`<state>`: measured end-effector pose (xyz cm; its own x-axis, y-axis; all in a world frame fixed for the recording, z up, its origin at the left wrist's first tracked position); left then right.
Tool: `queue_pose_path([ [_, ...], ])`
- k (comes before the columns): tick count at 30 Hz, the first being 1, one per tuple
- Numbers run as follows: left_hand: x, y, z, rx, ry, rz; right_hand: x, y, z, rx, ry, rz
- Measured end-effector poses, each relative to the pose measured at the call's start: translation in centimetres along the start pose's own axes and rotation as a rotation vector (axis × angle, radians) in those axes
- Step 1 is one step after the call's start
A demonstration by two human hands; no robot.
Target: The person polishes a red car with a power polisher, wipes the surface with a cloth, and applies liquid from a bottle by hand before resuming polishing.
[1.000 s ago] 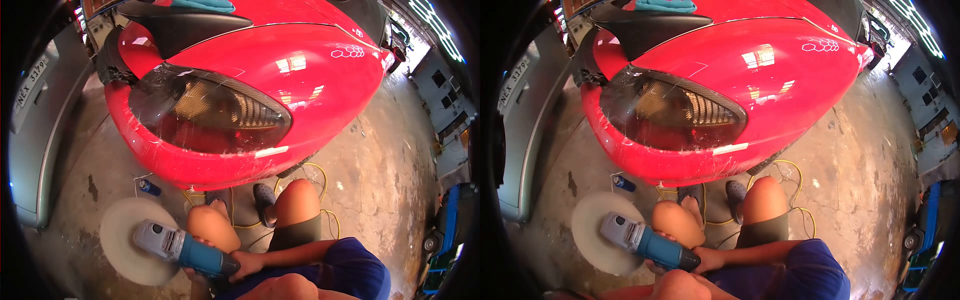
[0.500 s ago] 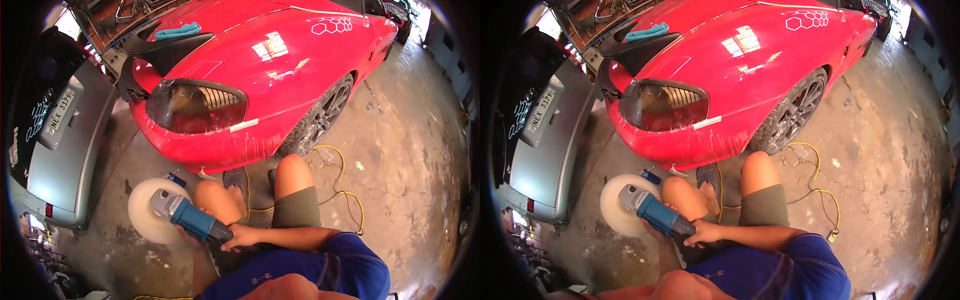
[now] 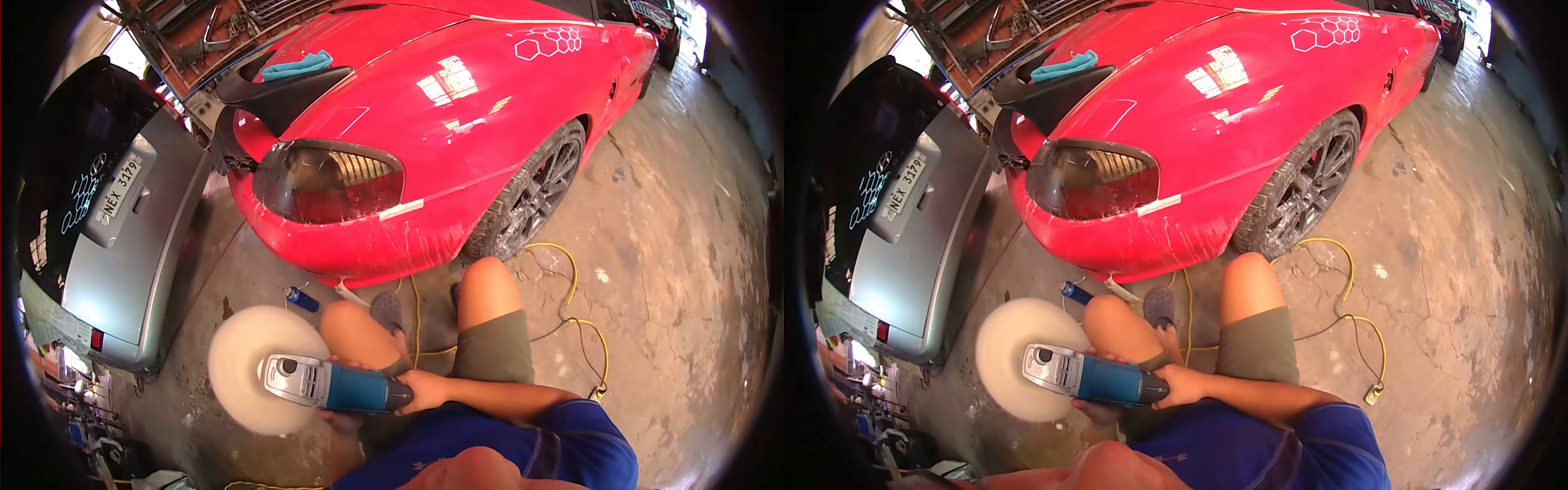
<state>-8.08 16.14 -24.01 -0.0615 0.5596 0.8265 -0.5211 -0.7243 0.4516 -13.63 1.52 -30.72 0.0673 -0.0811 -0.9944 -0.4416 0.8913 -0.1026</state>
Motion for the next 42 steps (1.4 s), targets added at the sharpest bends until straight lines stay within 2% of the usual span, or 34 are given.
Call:
queue_pose_path([
  [5,-2.3,-2.6,-0.1,0.102,-0.101,-0.072,1.2,-0.1,0.3,0.11,0.068,-0.032],
  [8,-3.1,-3.8,-0.1,0.137,-0.132,-0.071,1.2,-0.7,0.4,0.094,0.22,-0.057],
  [11,-2.9,-3.4,0.5,0.076,-0.125,-0.063,1.1,-0.5,1.1,0.059,0.128,-0.006],
  [15,-2.7,-1.5,2.0,-0.073,-0.11,-0.029,1.9,-0.2,1.3,-0.216,0.089,0.16],
  [16,-2.8,-0.8,2.5,-0.11,-0.106,-0.017,1.5,-0.8,1.2,-0.136,0.071,0.159],
  [18,-3.7,-0.2,3.2,-0.047,-0.201,-0.06,-0.2,-1.8,0.4,0.022,0.032,0.158],
  [19,-4.1,0.2,3.6,-0.012,-0.247,-0.084,-0.9,-2.4,0.1,0.08,0.076,0.159],
  [23,-3.2,1.8,8.5,0.135,-0.204,0.071,-2.8,-4.3,-1.2,0.302,0.255,0.132],
  [25,-1.8,6.0,12.0,-0.029,-0.301,0.095,-5.5,-6.0,-2.5,0.473,0.236,0.161],
  [28,1.5,13.3,16.6,-0.244,-0.193,0.032,-10.9,-9.3,-4.9,0.725,0.091,0.047],
  [29,1.7,15.3,17.8,-0.34,-0.16,0.008,-11.3,-10.4,-6.5,0.749,0.131,-0.006],
  [31,1.6,19.3,20.4,-0.525,-0.129,-0.012,-14.2,-12.1,-9.1,1.013,0.005,0.003],
  [33,2.1,23.2,22.1,-0.431,-0.123,-0.125,-15.5,-13.8,-11.6,1.211,0.02,0.096],
  [35,1.2,26.1,24.5,-0.443,-0.078,-0.161,-19.8,-15.4,-11.7,1.276,0.099,-0.018],
  [37,-0.4,27.8,26.5,-0.414,-0.034,-0.207,-21.3,-17.3,-11.8,1.287,0.167,-0.087],
  [39,-1.2,28.7,28.1,-0.492,-0.171,-0.415,-22.2,-18.7,-11.2,1.316,0.222,-0.175],
  [42,-2.6,28.8,29.7,-0.475,-0.194,-0.488,-22.4,-20.2,-10.8,1.365,0.324,-0.292],
])
Point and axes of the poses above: each hand's wrist, its own z-axis towards the middle knuckle, its own y-axis out of the palm, x = y × z, the point moved 7 cm from there along z, towards the middle knuckle, and after that the axes turned 3 degrees about z, right-handed, at the moved point
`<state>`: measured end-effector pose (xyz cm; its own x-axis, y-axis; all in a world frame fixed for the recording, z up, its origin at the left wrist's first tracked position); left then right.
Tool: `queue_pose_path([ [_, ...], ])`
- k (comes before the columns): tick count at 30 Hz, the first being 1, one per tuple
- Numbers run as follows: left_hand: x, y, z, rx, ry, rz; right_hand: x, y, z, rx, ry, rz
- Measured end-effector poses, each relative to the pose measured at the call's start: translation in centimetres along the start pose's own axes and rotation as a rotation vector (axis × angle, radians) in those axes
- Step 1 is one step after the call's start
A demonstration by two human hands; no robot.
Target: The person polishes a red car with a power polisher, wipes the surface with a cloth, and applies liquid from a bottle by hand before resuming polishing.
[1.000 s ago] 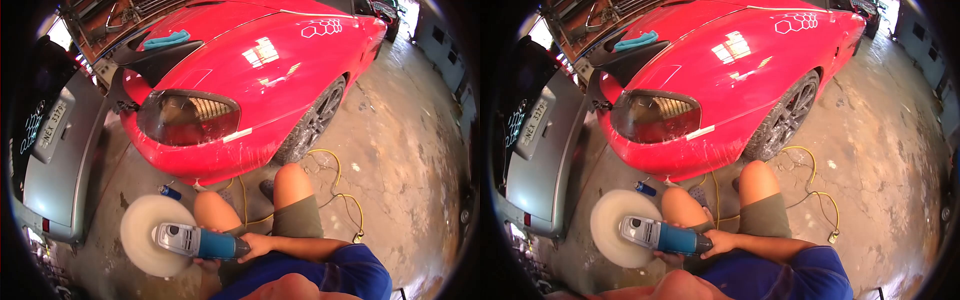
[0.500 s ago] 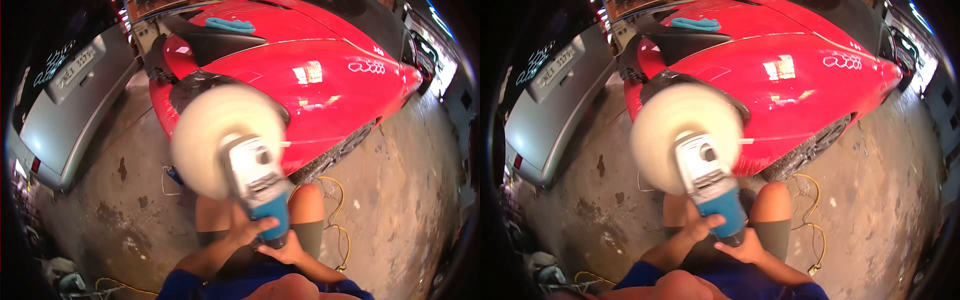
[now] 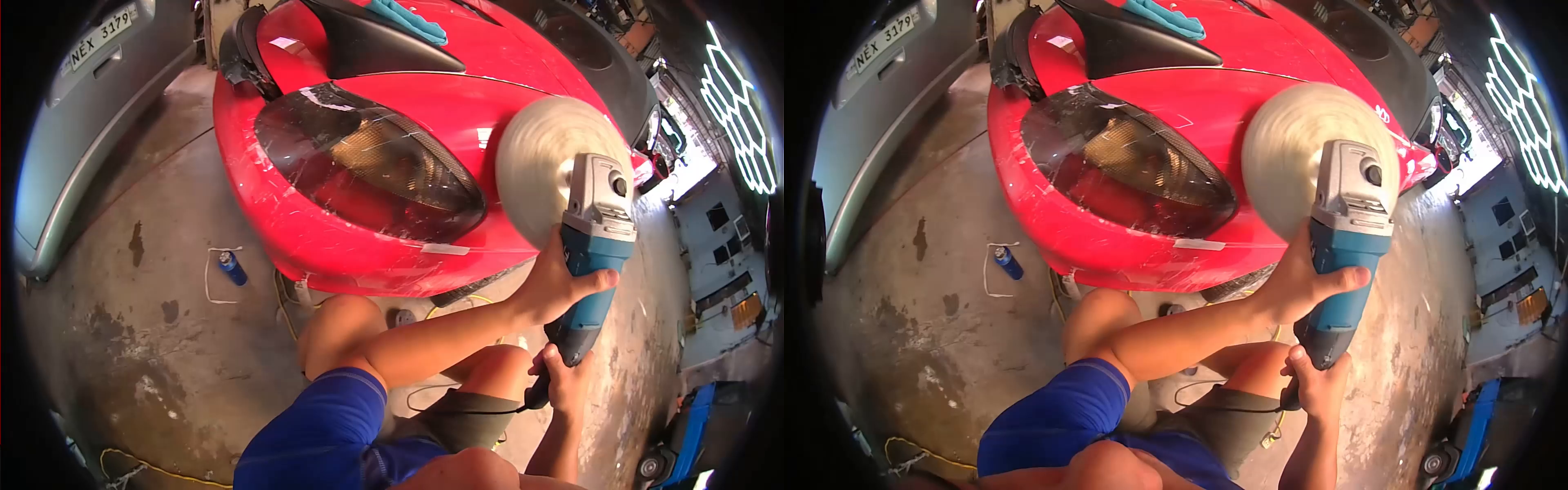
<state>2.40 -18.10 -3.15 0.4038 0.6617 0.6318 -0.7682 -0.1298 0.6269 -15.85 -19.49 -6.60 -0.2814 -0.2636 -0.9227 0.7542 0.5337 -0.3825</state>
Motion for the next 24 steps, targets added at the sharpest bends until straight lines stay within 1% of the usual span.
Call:
queue_pose_path([
  [3,0.3,-1.0,1.4,0.001,0.079,-0.077,-1.5,0.0,1.4,0.018,-0.038,-0.144],
  [4,1.0,-1.2,1.3,0.039,0.106,-0.087,-2.2,0.3,1.8,0.016,-0.062,-0.138],
  [7,2.0,-2.3,1.8,0.052,0.139,-0.08,-3.2,0.9,2.7,-0.045,-0.038,-0.156],
  [10,3.4,-2.8,2.2,0.077,0.182,-0.093,-3.9,1.2,3.2,0.013,-0.102,-0.13],
  [13,4.6,-3.5,2.8,0.064,0.22,-0.119,-4.7,1.7,3.8,-0.012,-0.069,-0.162],
  [16,6.1,-4.2,3.1,0.059,0.26,-0.13,-5.9,2.8,4.4,-0.041,-0.091,-0.18],
  [18,7.7,-4.6,3.1,0.056,0.291,-0.135,-6.9,3.6,4.6,-0.046,-0.051,-0.215],
  [19,7.9,-4.9,3.1,0.069,0.292,-0.136,-7.2,3.9,4.8,-0.049,-0.031,-0.232],
  [20,8.0,-5.2,3.2,0.081,0.291,-0.138,-7.2,4.2,5.4,-0.077,-0.076,-0.219],
  [21,8.1,-5.4,3.3,0.093,0.291,-0.138,-7.4,4.2,5.5,-0.082,-0.075,-0.234],
  [24,8.2,-5.6,3.2,0.074,0.299,-0.144,-7.8,4.3,5.7,-0.082,-0.095,-0.257],
])
Point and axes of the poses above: each hand's wrist, its own z-axis towards the middle knuckle, its own y-axis out of the palm, x = y × z, the point moved 7 cm from there along z, towards the middle knuckle, and after that the axes turned 3 degrees about z, right-handed, at the moved point
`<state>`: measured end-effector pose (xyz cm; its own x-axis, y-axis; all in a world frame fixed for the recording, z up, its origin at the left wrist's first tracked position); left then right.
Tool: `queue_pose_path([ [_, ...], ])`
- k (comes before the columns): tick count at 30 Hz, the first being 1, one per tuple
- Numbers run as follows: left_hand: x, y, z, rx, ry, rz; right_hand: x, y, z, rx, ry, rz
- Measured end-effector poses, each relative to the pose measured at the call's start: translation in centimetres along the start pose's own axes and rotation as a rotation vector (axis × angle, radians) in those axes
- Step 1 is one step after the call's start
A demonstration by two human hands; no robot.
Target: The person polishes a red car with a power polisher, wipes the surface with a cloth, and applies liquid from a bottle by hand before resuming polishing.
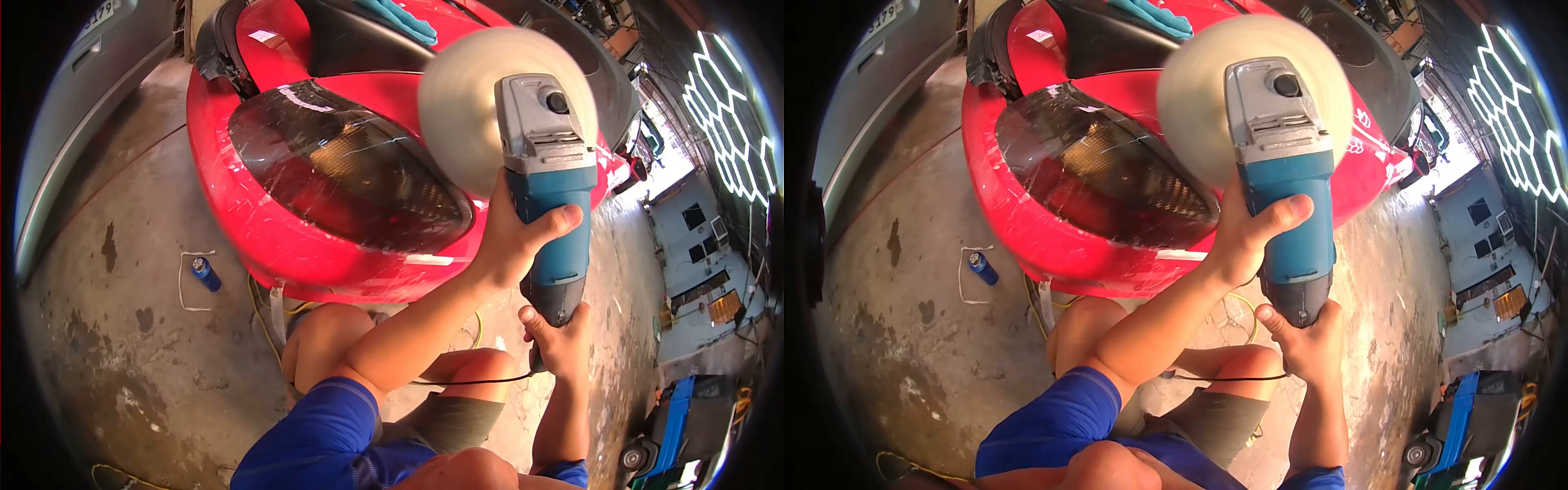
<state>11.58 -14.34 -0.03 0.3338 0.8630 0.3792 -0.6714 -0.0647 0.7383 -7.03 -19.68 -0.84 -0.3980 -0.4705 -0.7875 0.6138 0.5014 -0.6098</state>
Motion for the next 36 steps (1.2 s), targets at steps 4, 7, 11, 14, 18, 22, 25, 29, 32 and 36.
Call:
queue_pose_path([
  [4,-1.1,0.1,-0.6,-0.008,-0.024,-0.015,0.5,-0.3,-0.6,0.019,-0.004,0.011],
  [7,-1.8,0.5,-1.2,-0.012,-0.031,-0.006,1.2,-0.5,-0.9,-0.013,0.023,0.042],
  [11,-3.4,0.9,-2.0,0.004,-0.053,0.015,3.2,-1.2,-1.3,-0.017,0.015,0.079],
  [14,-5.0,1.1,-2.7,-0.002,-0.073,0.031,5.2,-2.4,-2.2,0.051,0.03,0.057],
  [18,-6.2,2.0,-3.8,0.001,-0.099,0.044,7.1,-3.4,-3.6,0.097,0.076,0.076],
  [22,-7.2,2.8,-5.0,0.013,-0.182,0.05,8.6,-3.9,-4.7,0.073,0.122,0.085],
  [25,-7.6,2.9,-5.1,0.013,-0.171,0.045,7.9,-3.9,-5.1,0.137,0.123,0.113],
  [29,-6.5,2.4,-4.4,0.016,-0.125,0.047,7.6,-3.5,-4.3,0.074,0.1,0.092],
  [32,-5.3,1.7,-3.2,0.005,-0.095,0.001,5.8,-2.8,-2.9,0.038,0.053,0.074],
  [36,-3.2,0.8,-1.9,0.003,-0.037,-0.019,3.5,-2.0,-1.7,0.036,-0.013,0.007],
])
Point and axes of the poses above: each hand's wrist, its own z-axis towards the middle knuckle, its own y-axis out of the palm, x = y × z, the point moved 7 cm from there along z, towards the middle knuckle, and after that the axes turned 3 degrees about z, right-handed, at the moved point
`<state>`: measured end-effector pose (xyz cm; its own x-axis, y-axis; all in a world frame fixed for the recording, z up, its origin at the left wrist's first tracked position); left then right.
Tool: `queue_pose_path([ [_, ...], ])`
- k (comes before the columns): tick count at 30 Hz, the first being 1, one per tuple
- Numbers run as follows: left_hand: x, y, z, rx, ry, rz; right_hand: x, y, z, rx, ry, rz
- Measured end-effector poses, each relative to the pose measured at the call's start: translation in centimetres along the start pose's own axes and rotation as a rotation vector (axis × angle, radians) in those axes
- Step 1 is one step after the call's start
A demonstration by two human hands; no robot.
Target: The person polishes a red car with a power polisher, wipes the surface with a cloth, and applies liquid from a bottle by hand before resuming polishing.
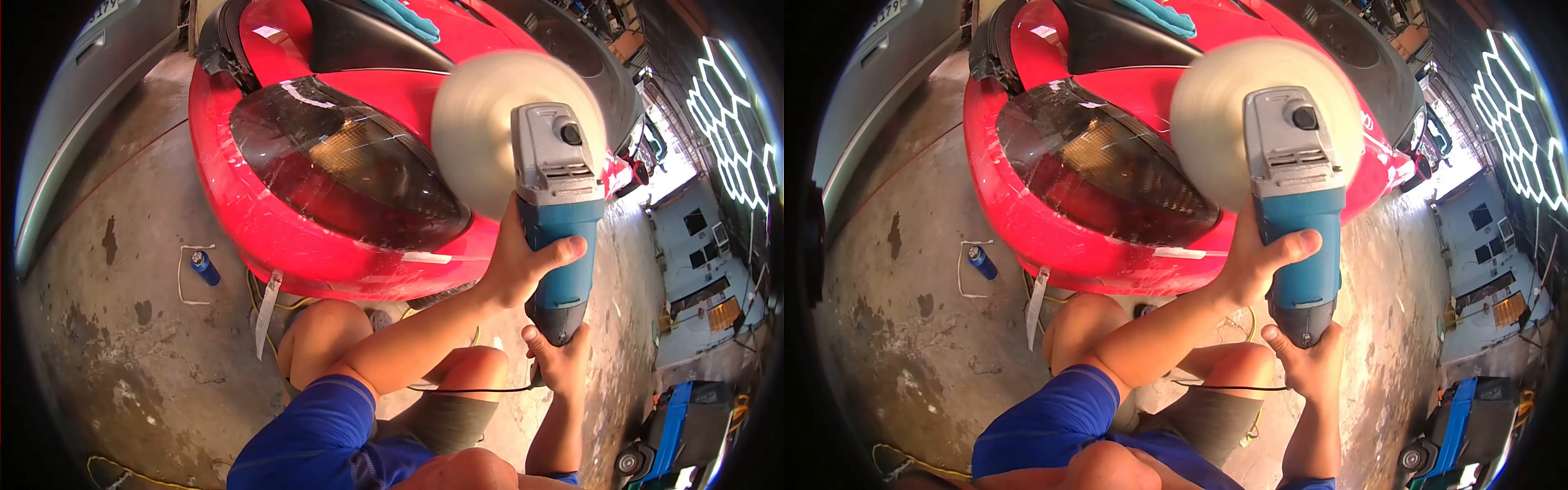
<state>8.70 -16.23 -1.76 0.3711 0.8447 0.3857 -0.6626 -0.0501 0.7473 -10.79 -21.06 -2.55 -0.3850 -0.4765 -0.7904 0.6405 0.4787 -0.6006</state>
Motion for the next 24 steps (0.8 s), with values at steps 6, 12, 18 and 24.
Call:
queue_pose_path([
  [6,2.7,-1.0,0.8,-0.005,0.044,0.0,-3.7,1.8,0.9,-0.06,0.0,-0.043],
  [12,7.2,-1.0,-0.9,0.12,0.165,0.1,-5.6,4.2,0.5,-0.21,-0.13,0.106],
  [18,18.6,-3.1,-5.3,0.088,0.331,0.283,-9.5,8.1,-0.9,-0.481,-0.552,0.137],
  [24,31.6,-1.2,-14.0,0.087,0.58,0.53,-8.7,16.6,-4.0,-0.818,-0.764,0.493],
])
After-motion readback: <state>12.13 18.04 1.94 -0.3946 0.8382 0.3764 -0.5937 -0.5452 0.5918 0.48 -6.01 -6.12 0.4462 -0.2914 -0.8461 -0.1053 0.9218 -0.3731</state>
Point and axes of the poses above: each hand's wrist, its own z-axis towards the middle knuckle, its own y-axis out of the palm, x = y × z, the point moved 7 cm from there along z, towards the middle knuckle, and after that the axes turned 3 degrees about z, right-handed, at the moved point
